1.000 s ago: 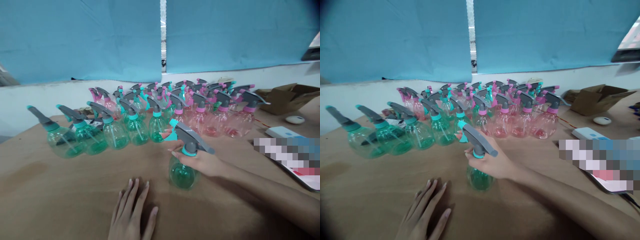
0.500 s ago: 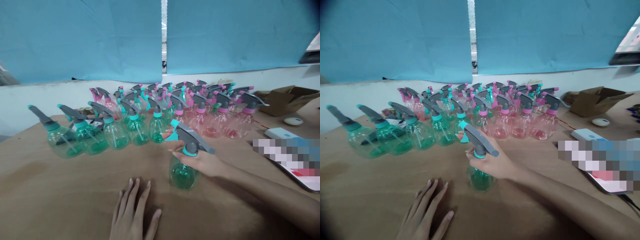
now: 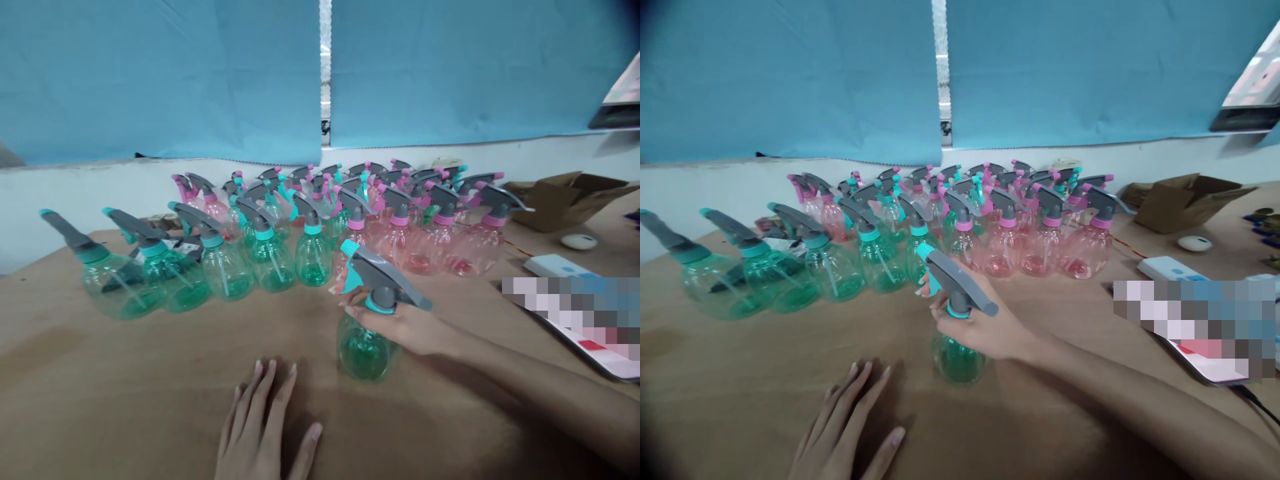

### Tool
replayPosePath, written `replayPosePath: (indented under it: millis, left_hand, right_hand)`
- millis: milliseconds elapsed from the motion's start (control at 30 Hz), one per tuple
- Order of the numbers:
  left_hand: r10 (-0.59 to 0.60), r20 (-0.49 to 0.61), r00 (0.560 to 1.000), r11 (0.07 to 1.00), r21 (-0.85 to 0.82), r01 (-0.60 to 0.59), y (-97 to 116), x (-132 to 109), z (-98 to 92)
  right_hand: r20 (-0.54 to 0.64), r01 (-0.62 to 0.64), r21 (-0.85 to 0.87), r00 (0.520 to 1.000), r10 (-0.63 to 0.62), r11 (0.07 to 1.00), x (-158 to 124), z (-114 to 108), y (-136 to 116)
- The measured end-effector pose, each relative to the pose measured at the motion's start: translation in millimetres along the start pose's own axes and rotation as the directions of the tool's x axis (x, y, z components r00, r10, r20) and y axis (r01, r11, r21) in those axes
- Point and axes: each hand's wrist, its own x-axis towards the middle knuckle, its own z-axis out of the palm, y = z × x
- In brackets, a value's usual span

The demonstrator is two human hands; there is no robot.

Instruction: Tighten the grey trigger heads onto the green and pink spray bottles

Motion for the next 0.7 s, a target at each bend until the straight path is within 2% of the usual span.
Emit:
replayPosePath:
  millis: [200,400,700]
  left_hand:
    - [0.004,-0.003,1.0,1.0,-0.013,-0.004,-3.3,-1.7,2.0]
    - [-0.008,-0.014,1.0,1.0,-0.03,0.007,-2.4,-0.9,2.3]
    - [0.018,-0.006,1.0,1.0,0.009,-0.018,-2.6,0.0,1.8]
  right_hand:
    - [0.032,-0.006,0.072,0.999,0.004,0.997,1.5,-0.2,-1.3]
    - [0.053,-0.066,-0.044,0.996,0.069,0.997,0.6,0.9,1.0]
    - [0.059,-0.032,0.055,0.998,0.029,0.998,0.1,2.0,3.7]
